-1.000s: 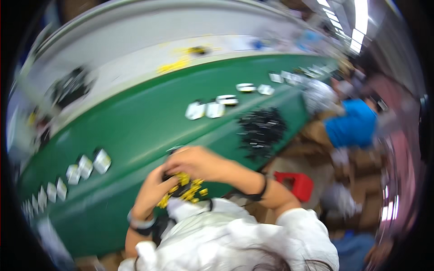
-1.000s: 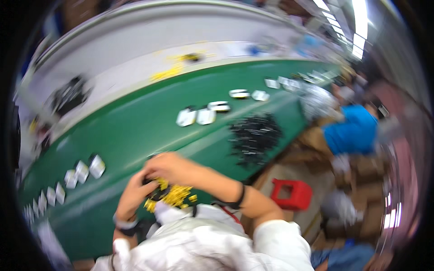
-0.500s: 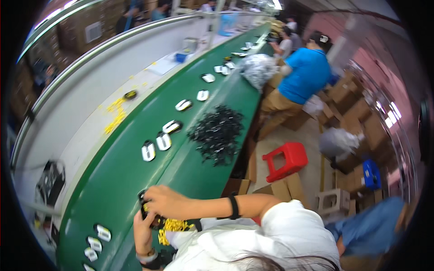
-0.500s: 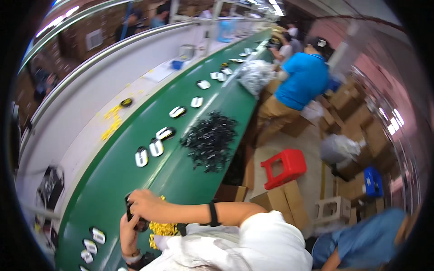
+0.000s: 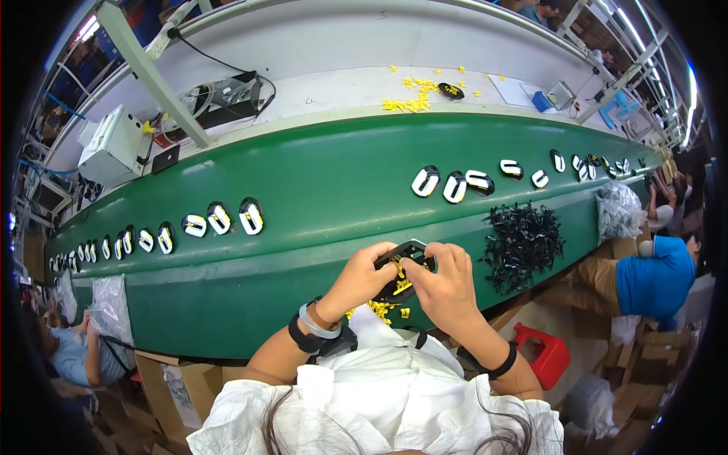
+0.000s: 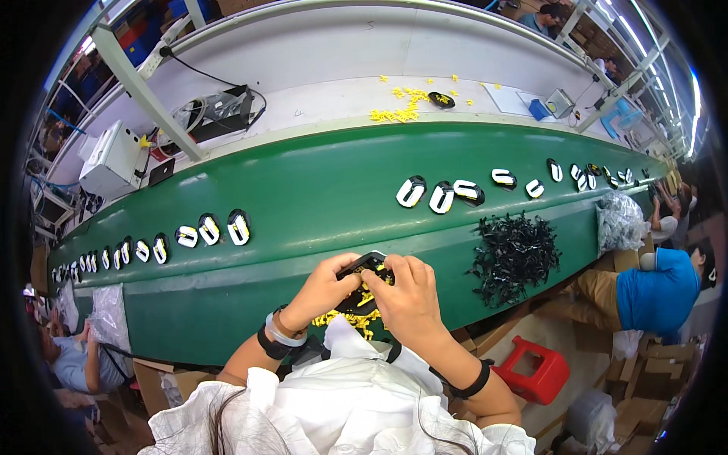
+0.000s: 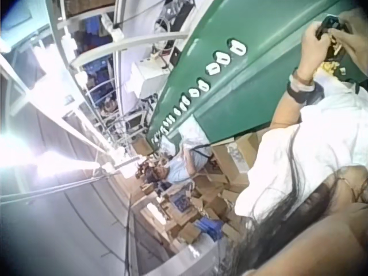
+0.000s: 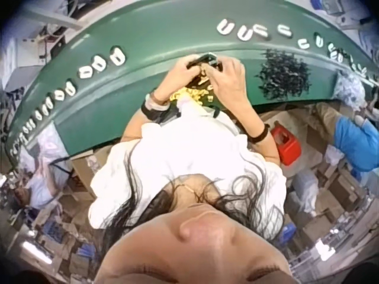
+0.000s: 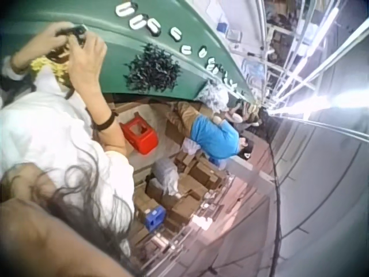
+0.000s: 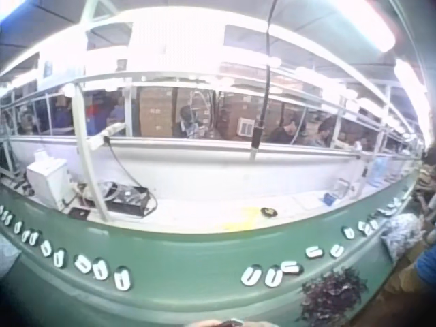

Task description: The person gathers yellow plastic pieces from a box and then opens a large cardboard box with a blade to remove and unwrap bagged mouse components. They then finish by inserting the yellow pieces into the black mouse housings one by one.

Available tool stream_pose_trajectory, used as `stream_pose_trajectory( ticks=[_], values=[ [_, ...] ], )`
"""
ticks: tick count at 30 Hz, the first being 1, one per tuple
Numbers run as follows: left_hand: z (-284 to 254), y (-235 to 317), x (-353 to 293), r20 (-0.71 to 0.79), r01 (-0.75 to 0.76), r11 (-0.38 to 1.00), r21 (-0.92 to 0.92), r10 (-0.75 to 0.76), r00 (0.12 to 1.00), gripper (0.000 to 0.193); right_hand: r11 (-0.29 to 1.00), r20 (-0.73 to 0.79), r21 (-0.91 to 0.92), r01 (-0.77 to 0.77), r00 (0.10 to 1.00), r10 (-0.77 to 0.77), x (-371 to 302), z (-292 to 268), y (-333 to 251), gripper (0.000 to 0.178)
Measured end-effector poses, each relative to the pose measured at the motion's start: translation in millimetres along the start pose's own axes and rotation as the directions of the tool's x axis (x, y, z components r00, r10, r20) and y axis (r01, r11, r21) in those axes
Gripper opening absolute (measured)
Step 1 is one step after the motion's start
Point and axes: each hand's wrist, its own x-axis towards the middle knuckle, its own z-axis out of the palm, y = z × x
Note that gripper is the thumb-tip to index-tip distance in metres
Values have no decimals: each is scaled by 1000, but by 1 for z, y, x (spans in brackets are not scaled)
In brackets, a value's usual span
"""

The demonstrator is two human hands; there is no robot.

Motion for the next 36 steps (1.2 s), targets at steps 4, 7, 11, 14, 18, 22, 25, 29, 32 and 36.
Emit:
stream_pose_trajectory(
  ticks=[4,7,11,14,18,22,25,29,32,36],
  values=[
    [-5,-7,-2,-23,-9,999,31,10,1000,27,994,25,-94,58,998,-56,-2,14,-2,27],
    [-11,-17,-3,-65,-13,995,96,20,998,25,991,49,-120,58,997,-52,-4,28,-7,28],
    [-14,-70,14,-83,18,998,-64,-23,996,21,985,156,-164,43,988,-17,-6,59,-5,27],
    [-25,-74,9,-90,157,983,-99,-166,982,23,998,121,24,53,991,-56,-15,63,5,26],
    [-87,-119,40,-410,-12,925,380,180,894,33,905,511,101,-413,802,309,-74,78,44,16],
    [-170,-138,91,-365,-11,496,869,653,663,27,893,824,0,-451,506,255,-146,138,85,47],
    [-200,-172,104,-87,142,-115,983,391,916,46,890,837,-136,-435,430,338,-213,210,136,54],
    [-213,-184,74,-402,444,-80,893,302,864,65,918,824,-216,-334,442,355,-173,187,92,41],
    [-183,-164,46,-536,576,76,814,480,694,67,902,726,-198,-382,561,397,-139,157,55,36],
    [-109,-155,17,-742,518,541,663,385,548,72,893,622,-118,-435,668,408,-145,160,82,26]
  ],
)
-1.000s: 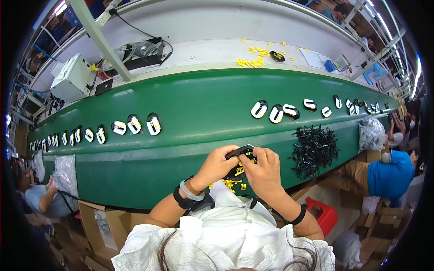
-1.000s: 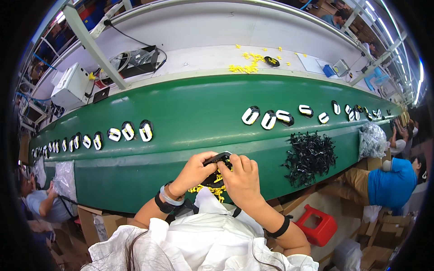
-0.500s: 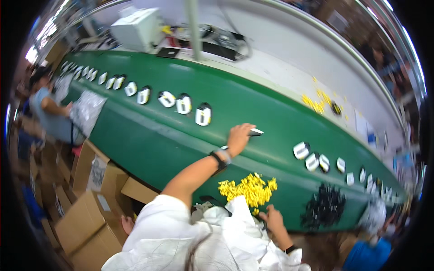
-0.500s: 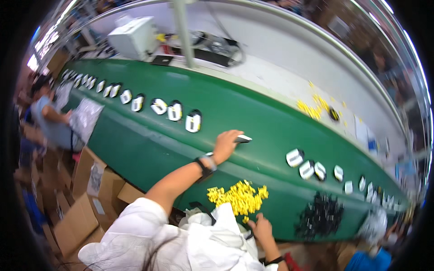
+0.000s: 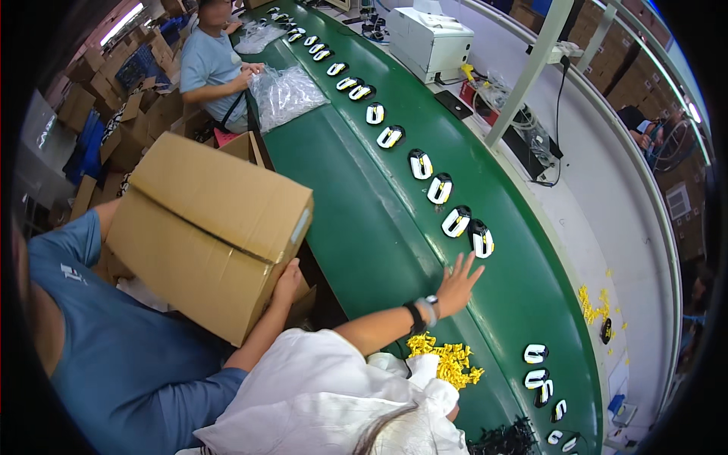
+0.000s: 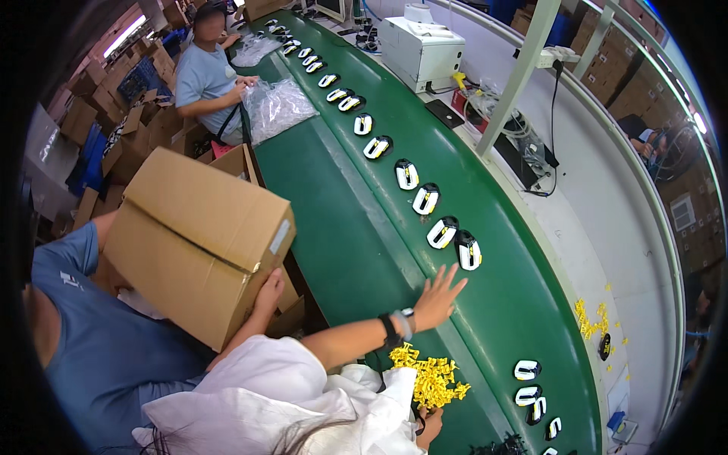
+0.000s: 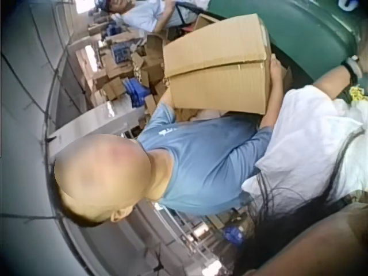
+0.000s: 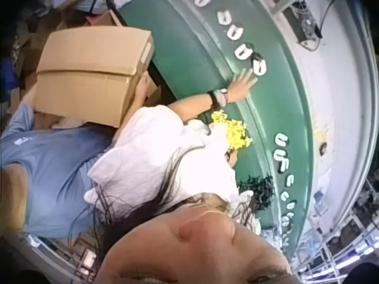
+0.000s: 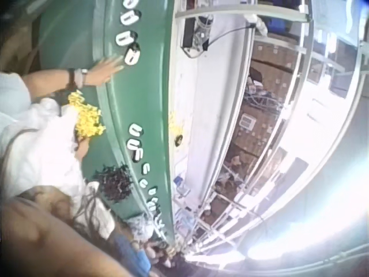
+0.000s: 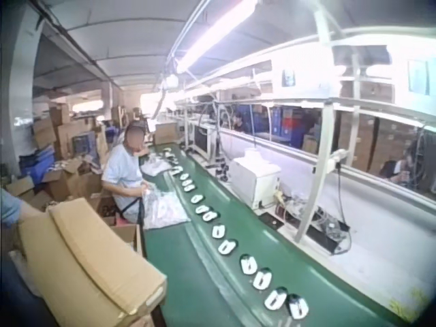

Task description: The person gathers yellow plastic pieces from a box and then opens a large cardboard box with a blade to remove and unwrap bagged mouse components. They then finish by inserting the yellow pieces into the black mouse housings one by one.

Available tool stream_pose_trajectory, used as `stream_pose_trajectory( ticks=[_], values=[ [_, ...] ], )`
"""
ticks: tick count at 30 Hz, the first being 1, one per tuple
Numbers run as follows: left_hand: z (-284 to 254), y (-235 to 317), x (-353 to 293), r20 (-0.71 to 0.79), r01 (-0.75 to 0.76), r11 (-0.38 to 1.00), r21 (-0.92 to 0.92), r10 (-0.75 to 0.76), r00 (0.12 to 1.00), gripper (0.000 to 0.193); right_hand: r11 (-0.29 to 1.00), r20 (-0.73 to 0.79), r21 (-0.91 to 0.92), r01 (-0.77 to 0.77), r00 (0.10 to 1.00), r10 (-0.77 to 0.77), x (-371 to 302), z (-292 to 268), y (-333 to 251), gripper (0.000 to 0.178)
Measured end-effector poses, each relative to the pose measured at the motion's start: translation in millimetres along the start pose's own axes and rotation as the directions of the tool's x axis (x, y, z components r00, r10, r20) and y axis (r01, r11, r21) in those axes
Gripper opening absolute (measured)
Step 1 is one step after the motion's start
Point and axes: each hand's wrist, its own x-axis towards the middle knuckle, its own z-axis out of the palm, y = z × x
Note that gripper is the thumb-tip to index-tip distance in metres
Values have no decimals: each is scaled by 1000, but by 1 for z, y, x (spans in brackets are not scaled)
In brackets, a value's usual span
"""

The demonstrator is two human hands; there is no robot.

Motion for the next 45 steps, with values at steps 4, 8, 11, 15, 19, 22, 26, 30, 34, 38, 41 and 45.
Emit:
stream_pose_trajectory(
  ticks=[4,8,11,15,19,22,26,30,34,38,41,45],
  values=[
    [-17,15,-59,78,199,949,-246,-185,980,71,993,47,40,111,993,-112,2,-13,27,19],
    [-30,13,-112,-71,173,955,-241,-195,978,60,939,85,163,302,944,-318,0,-27,35,17],
    [-46,28,-151,-192,168,942,-289,-229,954,49,917,101,233,323,930,-354,-8,-32,59,15],
    [-30,65,-251,-283,220,919,-326,-317,905,42,856,245,337,391,842,-481,-25,-33,121,12],
    [4,132,-383,-100,358,896,-261,-394,914,36,777,351,280,563,694,-629,-41,-31,184,15],
    [5,166,-470,237,436,885,-166,-393,889,37,696,446,276,663,553,-704,-47,-23,220,24],
    [7,223,-528,440,673,731,-113,-571,693,48,493,438,59,868,422,-794,-64,-24,241,38],
    [36,248,-584,326,745,639,-190,-675,662,43,301,480,-44,953,284,-830,-61,-25,242,37],
    [59,270,-617,307,833,517,-197,-774,554,41,249,562,-51,967,234,-793,-54,-22,234,30],
    [55,295,-635,416,911,395,-119,-813,407,48,137,559,-42,990,137,-818,-47,-12,233,27],
    [60,313,-656,367,937,327,-124,-862,350,49,145,511,-73,987,162,-844,-39,-8,238,22],
    [68,325,-701,276,920,330,-214,-882,381,40,122,529,-78,989,145,-836,-34,2,243,23]
  ],
)
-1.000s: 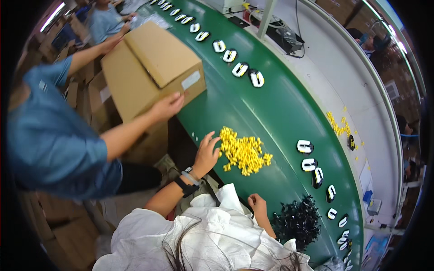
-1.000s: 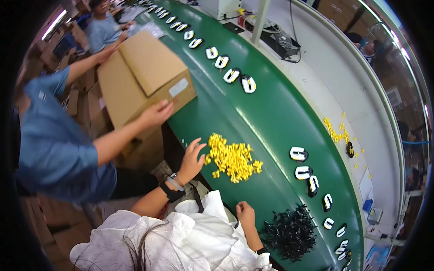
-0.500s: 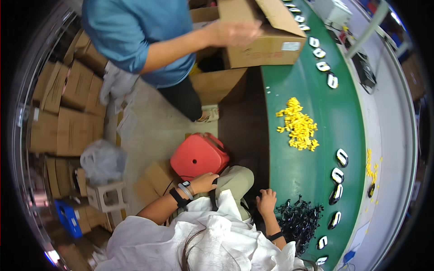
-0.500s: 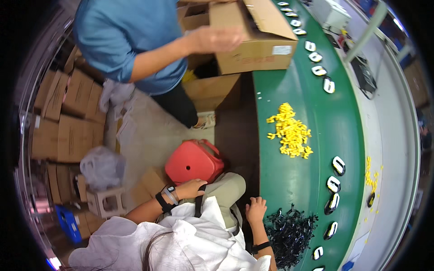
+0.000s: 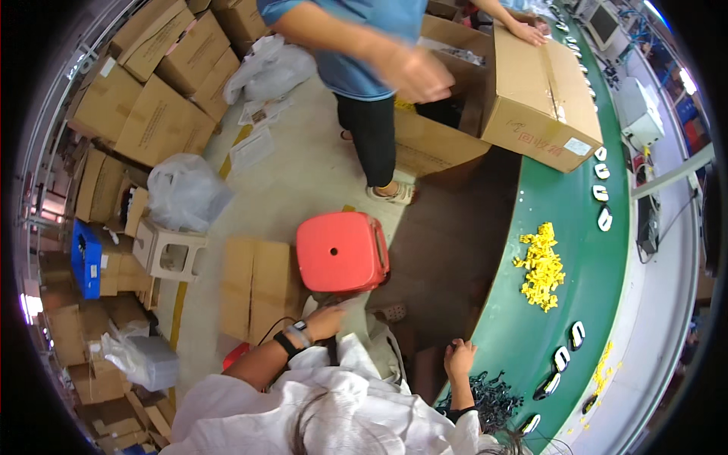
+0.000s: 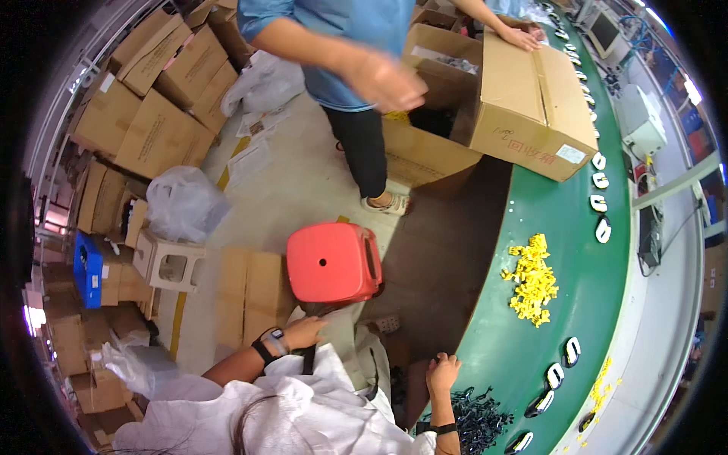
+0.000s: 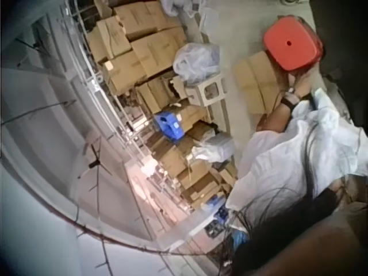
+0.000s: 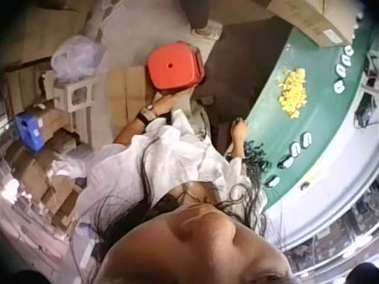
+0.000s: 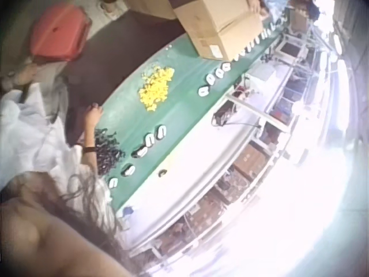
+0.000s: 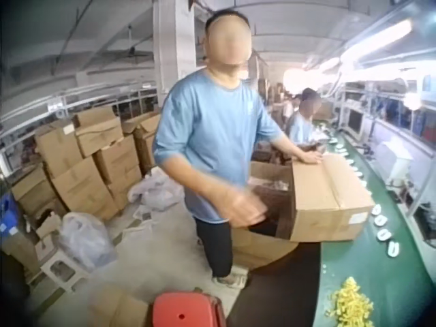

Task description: The person gathers yellow plastic pieces from a box and then opens a large cardboard box with a blade to remove and unwrap bagged mouse components. They then finish by inserting the yellow pieces into the black mouse housings one by one.

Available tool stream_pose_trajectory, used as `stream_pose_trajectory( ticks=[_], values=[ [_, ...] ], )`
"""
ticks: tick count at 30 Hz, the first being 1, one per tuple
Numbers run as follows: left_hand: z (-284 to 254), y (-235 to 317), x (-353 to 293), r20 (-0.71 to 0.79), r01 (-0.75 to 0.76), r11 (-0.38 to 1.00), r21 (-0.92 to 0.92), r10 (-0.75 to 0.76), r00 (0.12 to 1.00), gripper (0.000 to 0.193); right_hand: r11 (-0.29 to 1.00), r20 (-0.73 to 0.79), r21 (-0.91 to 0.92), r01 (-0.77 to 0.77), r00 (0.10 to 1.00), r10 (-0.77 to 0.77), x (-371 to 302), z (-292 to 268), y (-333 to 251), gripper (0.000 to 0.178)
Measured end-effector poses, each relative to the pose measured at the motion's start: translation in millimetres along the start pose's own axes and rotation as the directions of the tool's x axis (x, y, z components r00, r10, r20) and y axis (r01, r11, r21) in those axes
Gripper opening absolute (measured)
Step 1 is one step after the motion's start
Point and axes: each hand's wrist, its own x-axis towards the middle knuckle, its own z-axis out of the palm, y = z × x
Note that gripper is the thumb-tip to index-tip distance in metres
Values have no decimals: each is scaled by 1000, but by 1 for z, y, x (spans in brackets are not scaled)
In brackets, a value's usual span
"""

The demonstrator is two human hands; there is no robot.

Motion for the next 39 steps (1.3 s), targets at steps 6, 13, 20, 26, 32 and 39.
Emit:
stream_pose_trajectory(
  ticks=[6,13,20,26,32,39],
  values=[
    [57,-85,-34,-120,-39,995,-90,28,992,40,942,214,-326,-75,965,151,5,-18,-35,44],
    [14,-106,-81,-250,29,969,-245,-93,964,42,970,359,-232,-69,921,151,97,-20,-96,40],
    [14,-150,-60,-261,348,903,-252,-410,874,40,941,133,106,322,933,-335,280,-72,-215,45],
    [57,-160,-12,-247,267,680,-683,-558,792,34,917,216,287,277,914,-344,499,-77,-304,62],
    [-11,-173,123,-221,373,593,-713,-695,684,32,984,143,109,138,978,-153,793,28,-281,51],
    [-128,-173,236,-156,430,644,-633,-650,743,34,986,329,-114,123,941,-79,1064,70,-128,68]
  ],
)
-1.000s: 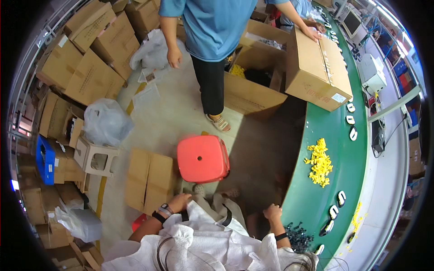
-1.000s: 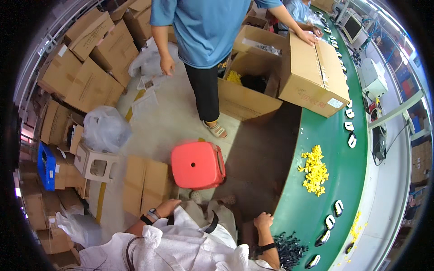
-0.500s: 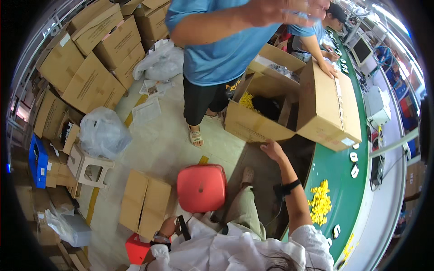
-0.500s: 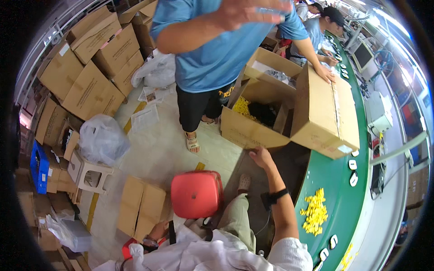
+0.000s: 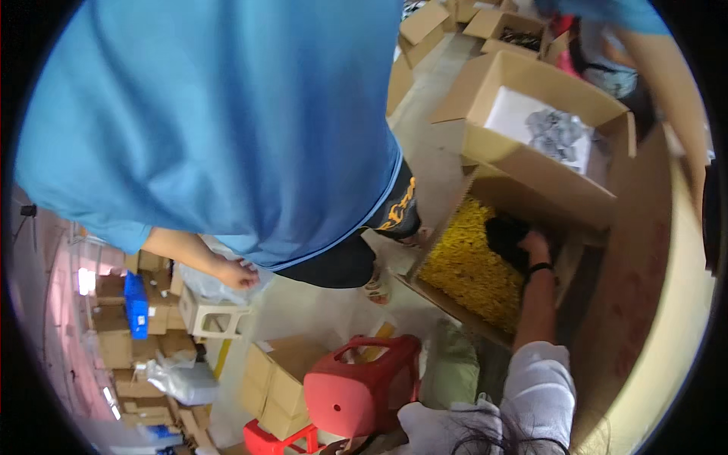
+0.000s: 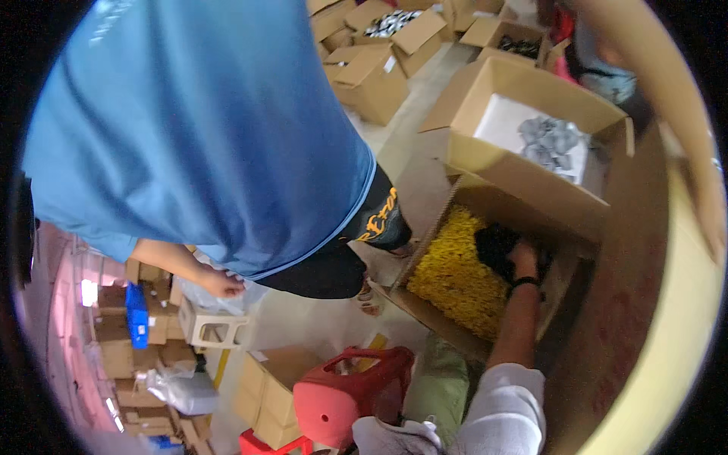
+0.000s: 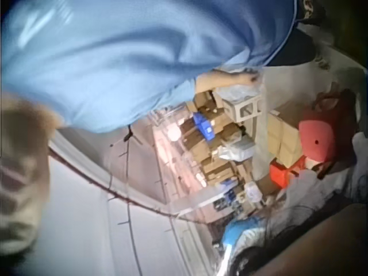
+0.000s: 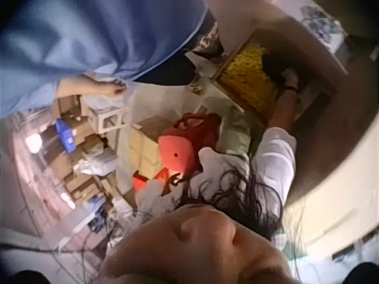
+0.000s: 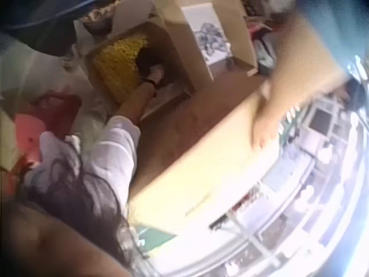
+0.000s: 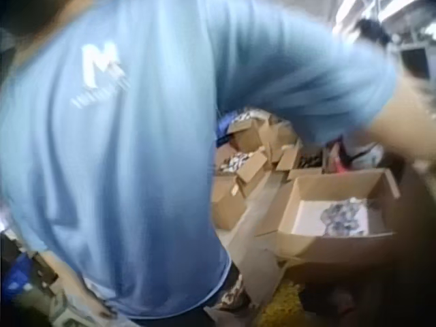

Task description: The person gathers yellow plastic pieces from a box and then opens a large cardboard box with a blade to remove and unwrap bagged mouse components. They then finish by inserting the yellow pieces into the black mouse housings one by one.

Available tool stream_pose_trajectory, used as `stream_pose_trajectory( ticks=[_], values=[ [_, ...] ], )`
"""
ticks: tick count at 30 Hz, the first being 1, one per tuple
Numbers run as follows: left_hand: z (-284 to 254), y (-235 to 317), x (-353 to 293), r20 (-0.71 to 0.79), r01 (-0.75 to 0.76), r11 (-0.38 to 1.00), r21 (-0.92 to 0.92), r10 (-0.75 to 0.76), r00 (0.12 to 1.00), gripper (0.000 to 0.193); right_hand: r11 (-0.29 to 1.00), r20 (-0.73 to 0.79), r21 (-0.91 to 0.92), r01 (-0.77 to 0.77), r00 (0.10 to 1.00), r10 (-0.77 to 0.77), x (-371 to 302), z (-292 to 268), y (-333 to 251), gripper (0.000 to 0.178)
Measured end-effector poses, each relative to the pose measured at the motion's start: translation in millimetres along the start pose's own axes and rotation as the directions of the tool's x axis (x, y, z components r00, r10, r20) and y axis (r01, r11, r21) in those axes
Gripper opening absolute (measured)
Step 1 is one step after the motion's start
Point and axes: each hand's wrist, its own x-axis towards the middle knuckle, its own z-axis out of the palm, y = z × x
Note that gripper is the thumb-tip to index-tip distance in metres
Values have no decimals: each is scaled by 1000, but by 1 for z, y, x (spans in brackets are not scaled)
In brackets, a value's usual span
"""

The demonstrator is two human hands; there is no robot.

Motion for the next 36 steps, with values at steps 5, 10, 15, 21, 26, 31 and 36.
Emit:
stream_pose_trajectory(
  ticks=[5,10,15,21,26,31,36],
  values=[
    [-48,51,-101,-111,381,918,109,-369,923,35,971,276,235,40,955,-106,-46,96,-139,99],
    [-55,103,-101,-33,282,959,7,-282,959,37,965,-32,19,262,965,-261,-1,84,-18,57],
    [-18,154,-191,-171,326,919,-222,-366,915,39,699,208,-414,584,808,-551,-97,66,-136,33],
    [103,194,-266,-341,114,781,-613,-393,854,42,291,299,-538,791,502,-811,-198,-110,-397,31],
    [262,94,-270,-726,-33,942,-334,-235,647,41,30,421,-461,887,248,-873,-482,-116,-464,28],
    [300,53,-321,-499,285,792,-540,-574,650,30,-117,557,-361,925,113,-823,-689,-107,-431,25],
    [279,14,-431,-658,166,706,-689,-705,266,32,7,648,240,971,-155,-745,-860,-69,-467,22]
  ],
)
